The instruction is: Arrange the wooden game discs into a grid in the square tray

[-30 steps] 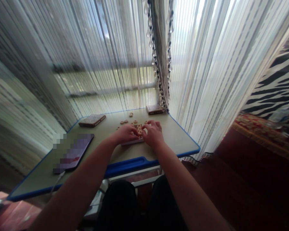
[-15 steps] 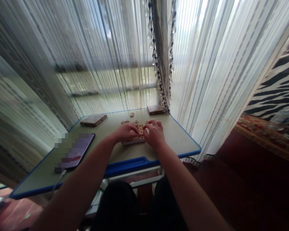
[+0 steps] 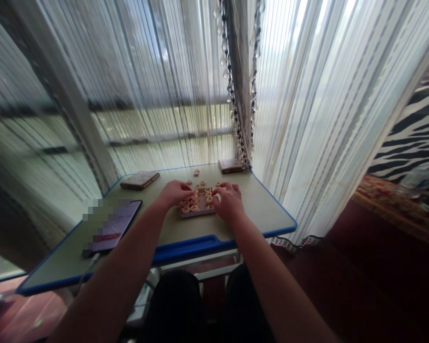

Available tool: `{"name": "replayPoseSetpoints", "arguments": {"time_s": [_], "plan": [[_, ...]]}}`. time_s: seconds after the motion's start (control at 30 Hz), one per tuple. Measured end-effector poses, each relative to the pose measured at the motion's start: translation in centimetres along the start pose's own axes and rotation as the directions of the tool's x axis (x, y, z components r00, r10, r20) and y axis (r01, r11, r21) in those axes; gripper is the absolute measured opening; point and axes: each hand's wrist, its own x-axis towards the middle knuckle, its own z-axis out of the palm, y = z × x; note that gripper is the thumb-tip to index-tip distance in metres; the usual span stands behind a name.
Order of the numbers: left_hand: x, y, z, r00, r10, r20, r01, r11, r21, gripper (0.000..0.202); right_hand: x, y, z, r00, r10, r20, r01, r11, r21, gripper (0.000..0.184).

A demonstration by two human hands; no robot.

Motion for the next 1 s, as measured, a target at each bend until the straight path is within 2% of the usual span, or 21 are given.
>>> {"name": "replayPoseSetpoints", "arguments": {"time_s": [0.13, 0.27, 0.47, 0.67, 0.73, 0.9, 1.0], "plan": [[-0.41, 0.48, -0.55, 0.998, 0.028, 0.062, -0.031, 0.998, 0.057, 0.035, -0.03, 0.03, 0.02, 1.000, -0.006, 0.007, 0.006, 1.000, -0.006, 0.017], [-0.48, 0.62, -0.29, 0.990, 0.051, 0.129, -0.064, 0.994, 0.094, 0.028, -0.03, -0.06, -0.01, 1.000, -0.003, 0.018, 0.003, 1.000, -0.002, 0.017], [-0.47, 0.44, 0.04, 0.980, 0.169, 0.102, -0.180, 0.977, 0.116, 0.023, 0.01, -0.16, 0.00, 1.000, -0.003, 0.014, 0.003, 1.000, 0.008, 0.016], [-0.42, 0.50, -0.27, 0.968, 0.180, 0.177, -0.197, 0.977, 0.080, 0.024, -0.03, -0.05, -0.02, 1.000, -0.004, 0.004, 0.004, 1.000, 0.015, 0.018], [-0.42, 0.53, -0.39, 0.972, 0.174, 0.159, -0.184, 0.982, 0.051, 0.025, 0.00, -0.01, -0.01, 1.000, 0.000, 0.003, 0.000, 1.000, 0.015, 0.019], [-0.36, 0.50, -0.41, 0.993, 0.121, -0.007, -0.121, 0.992, 0.040, 0.025, 0.04, 0.09, 0.05, 1.000, -0.008, 0.011, 0.008, 1.000, -0.002, 0.019], [-0.13, 0.33, -0.09, 0.992, 0.120, -0.046, -0.118, 0.992, 0.045, 0.027, 0.06, 0.16, 0.09, 1.000, -0.001, 0.014, 0.001, 1.000, -0.011, 0.020]]}}
